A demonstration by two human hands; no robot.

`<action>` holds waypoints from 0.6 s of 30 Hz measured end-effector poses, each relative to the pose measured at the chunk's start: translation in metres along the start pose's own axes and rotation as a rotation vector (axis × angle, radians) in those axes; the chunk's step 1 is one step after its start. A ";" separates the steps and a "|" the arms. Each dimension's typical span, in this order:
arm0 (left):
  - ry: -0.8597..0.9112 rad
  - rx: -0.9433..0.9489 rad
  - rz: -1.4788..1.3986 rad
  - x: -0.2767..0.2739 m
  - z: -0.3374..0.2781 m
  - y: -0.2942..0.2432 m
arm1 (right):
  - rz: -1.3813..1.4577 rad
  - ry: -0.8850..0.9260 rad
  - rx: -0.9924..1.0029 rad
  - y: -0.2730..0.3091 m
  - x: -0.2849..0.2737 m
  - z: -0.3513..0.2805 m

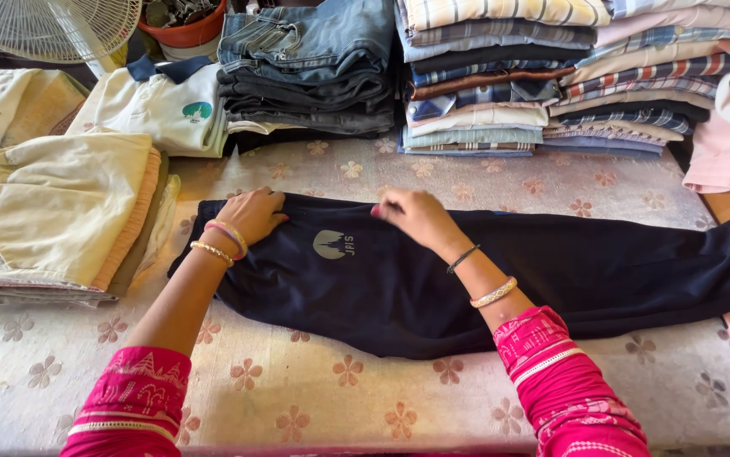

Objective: Folding various items of clothing, such as pants and shorts, on a flat surface.

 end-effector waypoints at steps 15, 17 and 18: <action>-0.355 0.003 -0.264 -0.027 -0.001 0.008 | -0.228 -0.021 0.205 -0.074 -0.035 -0.021; -0.409 -0.147 -0.301 -0.021 0.000 0.031 | -0.254 0.061 0.250 -0.089 -0.028 -0.025; -0.405 -0.150 -0.302 -0.015 0.002 0.033 | -0.251 0.066 0.250 -0.091 -0.026 -0.027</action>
Point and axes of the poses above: each hand's wrist, its own z-axis towards the middle knuckle, its own x-axis out of the palm, y = z × x, the point moved 10 cm from there along z, towards the middle knuckle, and after that the axes turned 8 degrees about -x, right-handed, at the moved point
